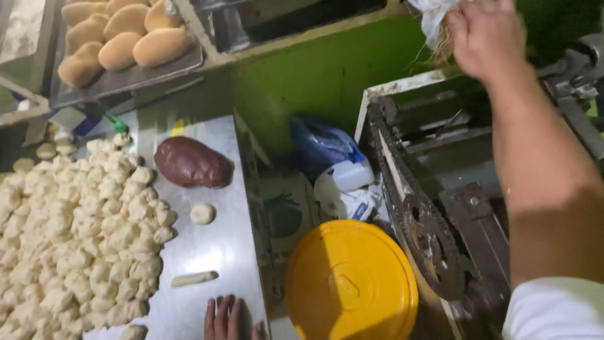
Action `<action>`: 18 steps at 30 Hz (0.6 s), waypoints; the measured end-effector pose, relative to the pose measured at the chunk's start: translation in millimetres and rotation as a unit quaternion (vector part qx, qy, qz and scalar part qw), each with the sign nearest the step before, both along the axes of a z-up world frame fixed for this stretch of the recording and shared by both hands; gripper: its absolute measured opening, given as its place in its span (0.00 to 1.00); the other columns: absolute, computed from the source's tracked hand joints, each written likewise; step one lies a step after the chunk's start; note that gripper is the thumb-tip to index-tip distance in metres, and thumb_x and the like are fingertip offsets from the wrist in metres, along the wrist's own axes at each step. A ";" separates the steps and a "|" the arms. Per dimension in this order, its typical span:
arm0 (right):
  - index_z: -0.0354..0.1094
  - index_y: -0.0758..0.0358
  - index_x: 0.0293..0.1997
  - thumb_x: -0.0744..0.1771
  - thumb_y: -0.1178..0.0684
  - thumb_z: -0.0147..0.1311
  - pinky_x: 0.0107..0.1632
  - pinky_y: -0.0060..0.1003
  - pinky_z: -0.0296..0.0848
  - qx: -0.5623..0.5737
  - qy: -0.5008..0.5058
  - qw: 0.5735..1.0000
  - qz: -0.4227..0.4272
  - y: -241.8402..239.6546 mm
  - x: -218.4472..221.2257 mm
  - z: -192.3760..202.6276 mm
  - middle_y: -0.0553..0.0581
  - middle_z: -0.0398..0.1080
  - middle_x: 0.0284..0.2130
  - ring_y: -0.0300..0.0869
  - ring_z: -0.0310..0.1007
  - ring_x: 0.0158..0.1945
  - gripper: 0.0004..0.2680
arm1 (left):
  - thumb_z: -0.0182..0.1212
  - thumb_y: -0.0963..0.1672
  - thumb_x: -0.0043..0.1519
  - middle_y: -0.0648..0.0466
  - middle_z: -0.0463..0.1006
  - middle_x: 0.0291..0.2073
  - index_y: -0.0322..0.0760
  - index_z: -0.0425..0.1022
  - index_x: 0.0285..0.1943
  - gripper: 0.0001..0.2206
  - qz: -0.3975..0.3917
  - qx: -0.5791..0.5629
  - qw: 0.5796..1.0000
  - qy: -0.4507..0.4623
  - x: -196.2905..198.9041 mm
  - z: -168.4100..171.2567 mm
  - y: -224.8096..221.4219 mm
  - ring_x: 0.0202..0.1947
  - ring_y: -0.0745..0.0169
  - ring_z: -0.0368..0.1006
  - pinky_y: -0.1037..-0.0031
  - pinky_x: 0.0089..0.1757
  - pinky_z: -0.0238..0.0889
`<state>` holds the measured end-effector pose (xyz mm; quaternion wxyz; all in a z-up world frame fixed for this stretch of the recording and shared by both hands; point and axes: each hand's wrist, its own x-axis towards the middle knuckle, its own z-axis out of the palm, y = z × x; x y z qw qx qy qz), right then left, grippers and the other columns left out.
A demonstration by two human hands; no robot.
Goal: Shaping small pieces of dough into balls and arranging them on a baking tray at a fast pace
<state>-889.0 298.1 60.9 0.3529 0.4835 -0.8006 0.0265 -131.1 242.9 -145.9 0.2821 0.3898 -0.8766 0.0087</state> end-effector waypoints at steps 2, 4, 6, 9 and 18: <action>0.76 0.75 0.62 0.79 0.50 0.40 0.51 0.60 0.66 -0.149 -0.215 0.954 0.145 -0.6 7.1 -1.8 0.78 0.76 0.53 0.74 0.72 0.52 0.17 | 0.46 0.61 0.62 0.49 0.78 0.57 0.42 0.75 0.59 0.29 -0.032 -0.085 0.995 0.033 0.3 -10.8 -2.5 0.67 0.32 0.67 0.53 0.66 0.62; 0.74 0.69 0.51 0.78 0.55 0.46 0.43 0.60 0.66 -0.190 -0.165 0.963 0.094 -1.1 -32.5 -16.5 0.71 0.75 0.42 0.70 0.73 0.42 0.10 | 0.46 0.61 0.61 0.47 0.78 0.56 0.40 0.76 0.58 0.30 -0.015 -0.064 0.997 0.050 -11.0 -6.0 -0.4 0.67 0.32 0.68 0.52 0.65 0.64; 0.73 0.64 0.40 0.76 0.60 0.53 0.35 0.60 0.65 -0.230 -0.111 0.966 0.044 -8.2 -69.3 -25.8 0.65 0.75 0.31 0.65 0.74 0.33 0.08 | 0.45 0.61 0.61 0.46 0.79 0.55 0.38 0.78 0.56 0.30 0.002 -0.045 0.997 0.069 -14.7 0.0 0.9 0.67 0.31 0.69 0.51 0.63 0.67; 0.82 0.57 0.42 0.69 0.44 0.61 0.28 0.55 0.79 -0.175 0.019 0.954 -0.243 -26.4 -101.0 -17.7 0.62 0.82 0.31 0.63 0.81 0.29 0.09 | 0.49 0.60 0.59 0.47 0.79 0.56 0.40 0.78 0.57 0.30 0.026 -0.006 0.998 0.056 -6.1 10.4 4.4 0.69 0.34 0.67 0.51 0.65 0.64; 0.71 0.65 0.36 0.64 0.52 0.73 0.28 0.47 0.68 0.011 -0.293 0.953 -0.075 -70.4 -201.2 -73.8 0.66 0.70 0.26 0.52 0.74 0.31 0.11 | 0.61 0.59 0.54 0.49 0.75 0.61 0.45 0.76 0.61 0.29 -0.025 -0.010 0.999 0.022 6.7 21.1 -0.5 0.68 0.38 0.65 0.52 0.61 0.62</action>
